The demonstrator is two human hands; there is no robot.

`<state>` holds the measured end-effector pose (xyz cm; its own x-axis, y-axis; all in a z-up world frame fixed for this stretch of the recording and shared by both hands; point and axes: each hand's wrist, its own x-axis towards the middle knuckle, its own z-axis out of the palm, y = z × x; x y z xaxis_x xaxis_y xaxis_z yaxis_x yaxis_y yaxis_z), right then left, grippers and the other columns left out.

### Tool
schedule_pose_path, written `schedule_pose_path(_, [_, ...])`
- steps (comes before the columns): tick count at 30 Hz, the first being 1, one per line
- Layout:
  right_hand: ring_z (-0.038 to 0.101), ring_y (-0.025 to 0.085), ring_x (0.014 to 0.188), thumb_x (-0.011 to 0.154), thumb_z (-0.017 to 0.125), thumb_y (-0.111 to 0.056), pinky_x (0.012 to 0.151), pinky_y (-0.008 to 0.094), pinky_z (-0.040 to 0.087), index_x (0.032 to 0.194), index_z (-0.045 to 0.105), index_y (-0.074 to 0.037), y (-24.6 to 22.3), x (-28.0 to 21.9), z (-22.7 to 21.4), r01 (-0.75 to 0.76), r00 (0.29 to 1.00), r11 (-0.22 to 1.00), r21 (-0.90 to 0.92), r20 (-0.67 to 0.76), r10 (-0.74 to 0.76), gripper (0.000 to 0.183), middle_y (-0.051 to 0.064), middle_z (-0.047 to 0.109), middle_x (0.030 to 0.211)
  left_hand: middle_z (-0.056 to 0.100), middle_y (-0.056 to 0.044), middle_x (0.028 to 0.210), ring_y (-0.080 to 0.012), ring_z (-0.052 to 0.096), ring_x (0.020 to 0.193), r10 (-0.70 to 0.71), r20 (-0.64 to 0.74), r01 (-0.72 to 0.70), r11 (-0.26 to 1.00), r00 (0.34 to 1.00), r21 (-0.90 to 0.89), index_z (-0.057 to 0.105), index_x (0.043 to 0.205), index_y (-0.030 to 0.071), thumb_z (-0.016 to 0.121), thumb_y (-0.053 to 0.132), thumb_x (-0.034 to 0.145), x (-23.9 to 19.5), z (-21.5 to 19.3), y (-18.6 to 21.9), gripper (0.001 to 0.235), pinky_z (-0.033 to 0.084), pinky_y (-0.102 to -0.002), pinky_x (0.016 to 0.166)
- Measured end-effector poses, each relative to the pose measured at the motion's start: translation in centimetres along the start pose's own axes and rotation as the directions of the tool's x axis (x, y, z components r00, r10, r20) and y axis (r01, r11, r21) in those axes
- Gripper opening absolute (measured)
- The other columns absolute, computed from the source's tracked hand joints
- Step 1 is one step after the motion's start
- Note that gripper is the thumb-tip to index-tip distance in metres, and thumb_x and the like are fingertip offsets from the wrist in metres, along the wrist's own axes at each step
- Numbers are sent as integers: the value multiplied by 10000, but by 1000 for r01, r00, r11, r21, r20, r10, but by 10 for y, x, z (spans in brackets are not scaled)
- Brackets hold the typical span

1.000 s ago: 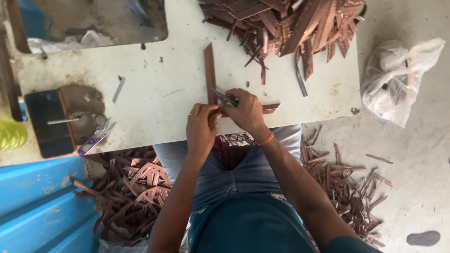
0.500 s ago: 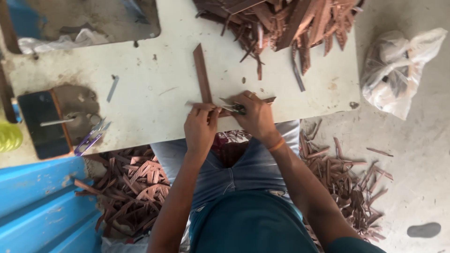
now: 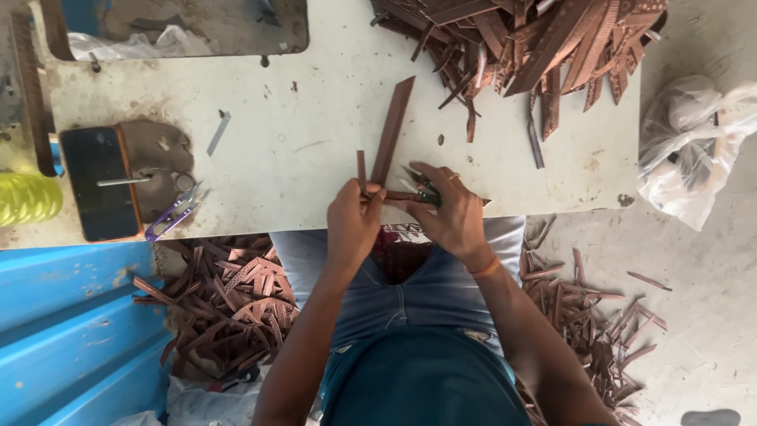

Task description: Trimming the ends of leather strips using a small blade at a workbench.

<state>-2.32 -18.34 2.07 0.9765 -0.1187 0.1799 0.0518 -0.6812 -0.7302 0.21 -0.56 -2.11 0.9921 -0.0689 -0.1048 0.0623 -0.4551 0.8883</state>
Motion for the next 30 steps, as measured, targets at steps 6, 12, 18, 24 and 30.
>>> schedule_pose_path(6, [718, 206, 732, 869, 850, -239, 592, 322, 587, 1129, 768, -68, 3, 1, -7, 272, 961, 960, -73, 64, -267, 322, 80, 724, 989, 741, -158, 977, -281, 759, 862, 115, 27, -113, 992, 993, -58, 608, 1052, 3, 612, 14, 986, -3, -4, 2, 68, 595, -379, 721])
schedule_pose_path(12, [660, 168, 600, 906, 790, -211, 527, 331, 521, 1046, 789, -76, 9, 5, -6, 367, 927, 922, -126, 125, -353, 194, 43, 746, 921, 729, -155, 977, -291, 746, 849, 115, 21, -113, 991, 993, -75, 606, 1088, 27, 600, -9, 969, -6, -5, 8, 125, 581, -392, 719])
schedule_pose_path(18, [619, 138, 544, 919, 782, -220, 486, 317, 493, 1014, 797, -87, 16, 7, -1, 412, 906, 897, -159, 173, -386, 164, 39, 758, 887, 740, -146, 992, -290, 755, 848, 106, 1, -105, 994, 994, -20, 624, 1109, 41, 606, -14, 954, -7, -4, 6, 166, 583, -390, 728])
schedule_pose_path(24, [563, 100, 505, 979, 733, -229, 444, 278, 447, 1025, 805, -137, 30, 12, 8, 494, 864, 844, -209, 232, -447, 125, -11, 749, 828, 734, -127, 965, -263, 745, 820, 178, -29, -179, 983, 984, -31, 621, 1073, 44, 627, -42, 931, -7, -1, 1, 166, 578, -367, 706])
schedule_pose_path(30, [493, 82, 489, 1010, 681, -251, 414, 273, 385, 1067, 805, -144, 45, 7, 18, 574, 816, 778, -255, 260, -517, 174, -16, 728, 796, 693, -88, 880, -185, 672, 718, 192, 1, -191, 977, 981, -96, 587, 997, 44, 600, -114, 903, -6, 0, -10, 185, 535, -315, 655])
